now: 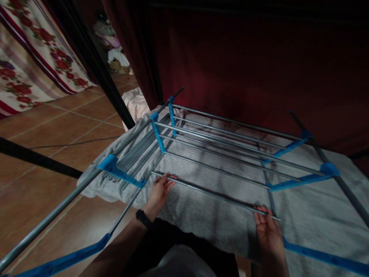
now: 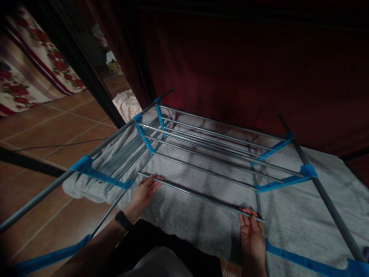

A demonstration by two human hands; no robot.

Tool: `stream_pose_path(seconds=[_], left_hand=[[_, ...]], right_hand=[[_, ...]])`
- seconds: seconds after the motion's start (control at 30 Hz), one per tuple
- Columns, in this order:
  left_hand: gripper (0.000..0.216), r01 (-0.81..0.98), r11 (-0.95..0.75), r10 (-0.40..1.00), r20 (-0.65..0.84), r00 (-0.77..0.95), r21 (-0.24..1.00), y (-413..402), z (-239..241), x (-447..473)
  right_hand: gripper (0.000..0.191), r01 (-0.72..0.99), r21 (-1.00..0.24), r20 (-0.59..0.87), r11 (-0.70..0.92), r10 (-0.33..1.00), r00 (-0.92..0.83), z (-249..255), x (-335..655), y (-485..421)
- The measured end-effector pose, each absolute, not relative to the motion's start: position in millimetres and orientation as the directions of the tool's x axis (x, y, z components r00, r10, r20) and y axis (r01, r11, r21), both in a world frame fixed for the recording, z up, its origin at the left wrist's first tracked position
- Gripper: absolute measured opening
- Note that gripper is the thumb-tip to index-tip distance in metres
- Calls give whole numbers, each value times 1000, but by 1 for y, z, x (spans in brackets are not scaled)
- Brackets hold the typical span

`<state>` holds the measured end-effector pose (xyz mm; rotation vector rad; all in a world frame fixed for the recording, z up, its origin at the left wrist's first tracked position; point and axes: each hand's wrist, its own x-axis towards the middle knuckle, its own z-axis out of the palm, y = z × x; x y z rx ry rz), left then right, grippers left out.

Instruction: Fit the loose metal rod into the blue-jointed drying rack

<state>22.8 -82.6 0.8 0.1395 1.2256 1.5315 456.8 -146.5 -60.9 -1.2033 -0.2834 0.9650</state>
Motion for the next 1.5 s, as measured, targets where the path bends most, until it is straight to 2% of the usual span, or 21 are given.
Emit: stream_pose_path(seconds=[0.23, 0.4, 0.63, 0.87, 1.0, 1.23, 1.5], left_hand=[[6, -671, 144, 784, -498, -371, 727, -83, 5, 25], [21, -698, 143, 739, -545, -396, 701, -80, 12, 23], [21, -694, 41, 684, -526, -505, 719, -68, 21, 8], [29, -736, -13, 635, -564, -529, 676, -61, 34, 2], [25, -736, -1, 647, -561, -517, 677, -63, 34, 4], [22, -700, 20, 652, -540, -532, 714, -69, 32, 11], [24, -696, 135, 712, -557, -427, 705, -71, 28, 26]], right_hand=[[30, -527, -849, -331, 32, 745, 579, -60, 459, -146], [31, -503, -864, -317, 29, 744, 588, -63, 460, -148], [25, -534, -845, -353, 12, 737, 576, -66, 463, -147], [19, -501, -865, -299, 30, 771, 562, -74, 468, -147], [19, -538, -843, -346, 6, 760, 551, -73, 469, -147], [24, -523, -852, -322, 33, 755, 572, -73, 466, -146], [28, -533, -843, -309, 71, 747, 589, -61, 452, -140]])
